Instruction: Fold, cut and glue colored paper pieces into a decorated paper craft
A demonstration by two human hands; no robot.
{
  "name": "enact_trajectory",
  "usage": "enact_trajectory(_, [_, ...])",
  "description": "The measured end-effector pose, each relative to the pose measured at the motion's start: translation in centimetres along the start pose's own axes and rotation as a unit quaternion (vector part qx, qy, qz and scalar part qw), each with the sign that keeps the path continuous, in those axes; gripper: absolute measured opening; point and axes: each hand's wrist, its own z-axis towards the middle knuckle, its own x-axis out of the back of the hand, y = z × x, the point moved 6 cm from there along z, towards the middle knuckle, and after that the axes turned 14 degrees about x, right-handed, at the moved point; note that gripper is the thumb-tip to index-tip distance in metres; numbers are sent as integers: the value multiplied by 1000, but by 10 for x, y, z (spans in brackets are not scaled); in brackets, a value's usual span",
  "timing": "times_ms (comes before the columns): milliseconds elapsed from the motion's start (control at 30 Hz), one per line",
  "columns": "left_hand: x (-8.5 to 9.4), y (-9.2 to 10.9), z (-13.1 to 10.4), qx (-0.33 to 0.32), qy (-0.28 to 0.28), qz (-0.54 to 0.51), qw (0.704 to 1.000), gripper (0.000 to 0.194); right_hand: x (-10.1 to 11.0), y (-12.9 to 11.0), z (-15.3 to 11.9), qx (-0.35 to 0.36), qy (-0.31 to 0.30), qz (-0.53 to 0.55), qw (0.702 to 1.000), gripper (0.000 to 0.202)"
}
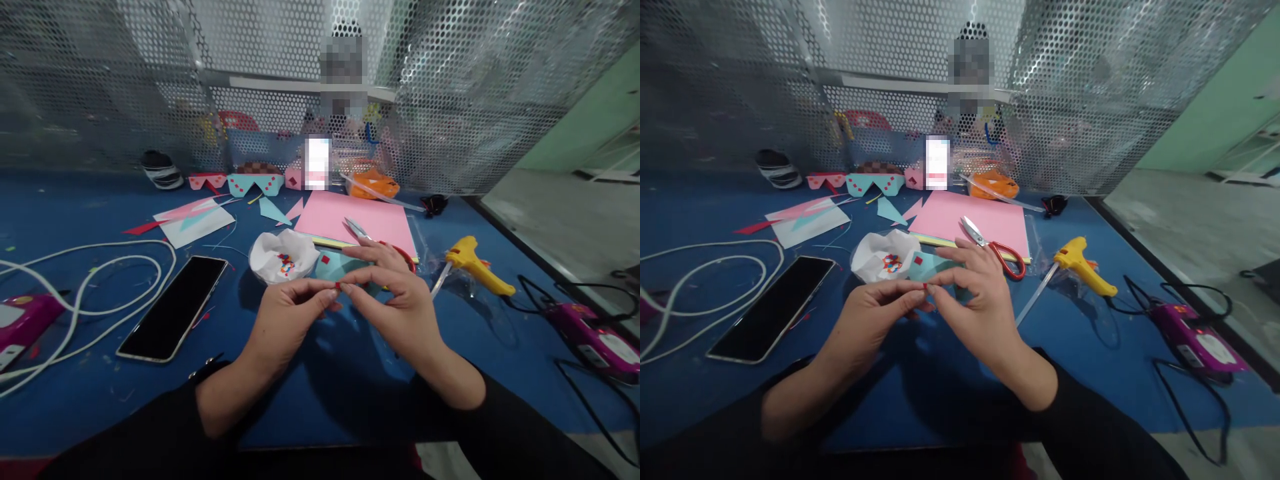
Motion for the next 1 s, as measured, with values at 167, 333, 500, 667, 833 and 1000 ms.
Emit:
enact_trajectory(167, [1, 0, 0, -8, -6, 5, 1000, 8, -3, -1, -3, 4, 7, -16, 1000, 9])
enact_trajectory(333, [0, 1, -1, -13, -8, 5, 1000, 8, -3, -2, -3, 9, 6, -18, 1000, 9])
enact_trajectory(500, [1, 4, -1, -39, -2, 19, 999, 9, -3, -4, -4, 31, 6, -39, 999, 8])
enact_trajectory(667, [1, 7, -2, -70, -7, 46, 996, 11, -1, -5, -2, 34, 2, -40, 999, 7])
enact_trajectory(833, [0, 7, -4, -79, -9, 61, 995, 10, -1, -2, -1, 23, -7, -17, 1000, 4])
enact_trajectory(1000, [-1, 8, -4, -95, -5, 72, 993, 10, -2, 1, -1, 20, -22, -17, 999, 5])
